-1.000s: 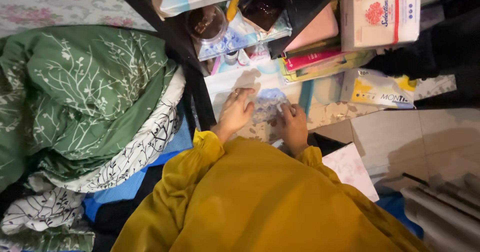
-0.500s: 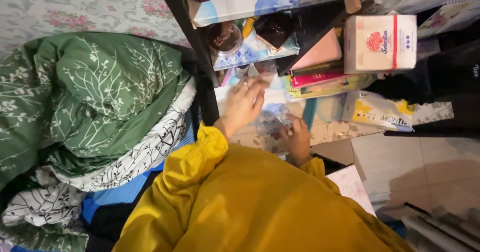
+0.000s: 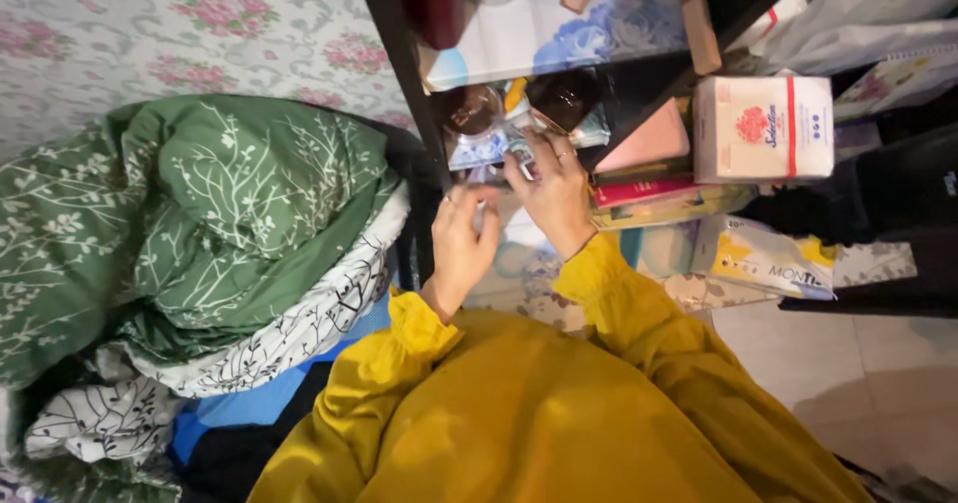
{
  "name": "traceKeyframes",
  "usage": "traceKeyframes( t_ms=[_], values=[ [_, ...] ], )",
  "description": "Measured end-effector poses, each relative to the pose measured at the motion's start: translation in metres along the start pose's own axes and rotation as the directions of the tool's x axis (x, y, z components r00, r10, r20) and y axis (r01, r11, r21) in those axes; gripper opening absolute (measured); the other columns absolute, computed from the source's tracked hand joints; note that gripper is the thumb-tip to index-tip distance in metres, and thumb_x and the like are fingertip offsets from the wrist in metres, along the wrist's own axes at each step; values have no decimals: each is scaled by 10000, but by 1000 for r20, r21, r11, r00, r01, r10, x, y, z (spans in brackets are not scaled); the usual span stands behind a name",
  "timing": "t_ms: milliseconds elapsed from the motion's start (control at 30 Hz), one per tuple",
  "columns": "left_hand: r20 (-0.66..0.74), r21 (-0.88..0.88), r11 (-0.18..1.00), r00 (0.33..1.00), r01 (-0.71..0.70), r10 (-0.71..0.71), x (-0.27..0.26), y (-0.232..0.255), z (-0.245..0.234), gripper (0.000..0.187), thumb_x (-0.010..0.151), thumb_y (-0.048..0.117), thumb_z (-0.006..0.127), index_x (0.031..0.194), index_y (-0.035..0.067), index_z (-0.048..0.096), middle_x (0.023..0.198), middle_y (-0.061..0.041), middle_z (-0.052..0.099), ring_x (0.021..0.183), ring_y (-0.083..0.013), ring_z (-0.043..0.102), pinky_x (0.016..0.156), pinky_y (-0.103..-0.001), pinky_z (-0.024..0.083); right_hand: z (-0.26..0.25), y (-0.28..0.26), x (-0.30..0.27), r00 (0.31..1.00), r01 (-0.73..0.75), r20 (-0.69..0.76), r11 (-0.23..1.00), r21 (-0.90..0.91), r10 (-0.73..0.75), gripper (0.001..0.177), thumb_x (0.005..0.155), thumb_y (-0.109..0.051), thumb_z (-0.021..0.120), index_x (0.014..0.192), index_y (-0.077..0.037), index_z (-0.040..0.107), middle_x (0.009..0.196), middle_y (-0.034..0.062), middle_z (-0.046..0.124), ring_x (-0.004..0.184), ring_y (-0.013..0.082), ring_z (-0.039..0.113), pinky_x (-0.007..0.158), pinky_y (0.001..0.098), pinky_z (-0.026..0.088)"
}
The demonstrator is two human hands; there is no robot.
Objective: The person organizes various personal care and household items on a cluttered table and in a drawer. They pick up and move items such as bottles, a digital thermometer, a tissue box, and makeup products, placing them into different locations.
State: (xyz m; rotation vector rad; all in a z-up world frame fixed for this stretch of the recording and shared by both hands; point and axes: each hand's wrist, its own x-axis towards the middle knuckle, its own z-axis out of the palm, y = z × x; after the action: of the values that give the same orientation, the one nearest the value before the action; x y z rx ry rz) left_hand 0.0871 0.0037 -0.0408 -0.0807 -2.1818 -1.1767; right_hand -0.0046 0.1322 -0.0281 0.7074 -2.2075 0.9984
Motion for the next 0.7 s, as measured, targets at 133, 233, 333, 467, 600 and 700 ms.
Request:
traceKeyframes(
  t_ms=[133, 233, 333, 467, 600, 700],
  values=[
    [29, 7, 1000, 999, 31, -31, -15, -7, -4, 180, 880, -14, 640, 1046, 52, 658, 1019, -142, 673, 954, -384, 646, 842, -432, 523, 3, 4, -4, 1000, -16, 26, 998, -58, 18, 365, 913, -161, 829, 1209, 12, 704, 1149, 164, 640, 939, 340, 695, 781, 402, 588],
    [66, -13, 999, 997, 37, -36, -20, -10, -5, 184, 872, -16, 630, 1043, 50, 651, 1025, -134, 681, 950, -375, 656, 842, -426, 526, 7, 7, -2, 1000, -3, 14, 998, -59, 4, 382, 926, -182, 839, 1219, 17, 697, 1172, 150, 601, 976, 335, 688, 799, 398, 595],
    [96, -35, 999, 995, 25, -21, -21, -10, -3, 187, 871, -18, 625, 1044, 48, 647, 1025, -135, 678, 961, -377, 660, 854, -424, 530, 9, 4, 0, 997, -67, 33, 996, -58, 69, 397, 913, -209, 856, 1207, 7, 699, 1146, 151, 583, 936, 327, 674, 757, 405, 586],
    [130, -53, 999, 991, 3, 4, -21, -8, 3, 196, 872, -20, 632, 1057, 43, 651, 1045, -151, 677, 977, -387, 655, 871, -431, 526, 0, 1, -16, 997, -4, -74, 999, -35, 2, 562, 881, -242, 820, 1323, 37, 612, 1208, 195, 511, 1000, 357, 643, 784, 398, 577],
    [173, -58, 998, 985, 2, 8, -20, -10, 10, 186, 880, -19, 636, 1054, 44, 656, 1043, -152, 681, 981, -388, 653, 872, -433, 524, -23, 11, -54, 984, -102, -152, 994, -44, 94, 331, 937, -174, 770, 1219, -55, 644, 1076, 126, 580, 881, 285, 632, 726, 374, 530],
    [166, -71, 997, 986, -3, 15, -21, -10, 14, 196, 871, -19, 632, 1055, 45, 654, 1053, -151, 680, 993, -385, 654, 882, -431, 526, -42, 23, -80, 880, -460, -65, 878, 135, 471, 182, 967, -127, 758, 1118, -49, 693, 859, 83, 620, 682, 150, 585, 579, 294, 452]
  ],
)
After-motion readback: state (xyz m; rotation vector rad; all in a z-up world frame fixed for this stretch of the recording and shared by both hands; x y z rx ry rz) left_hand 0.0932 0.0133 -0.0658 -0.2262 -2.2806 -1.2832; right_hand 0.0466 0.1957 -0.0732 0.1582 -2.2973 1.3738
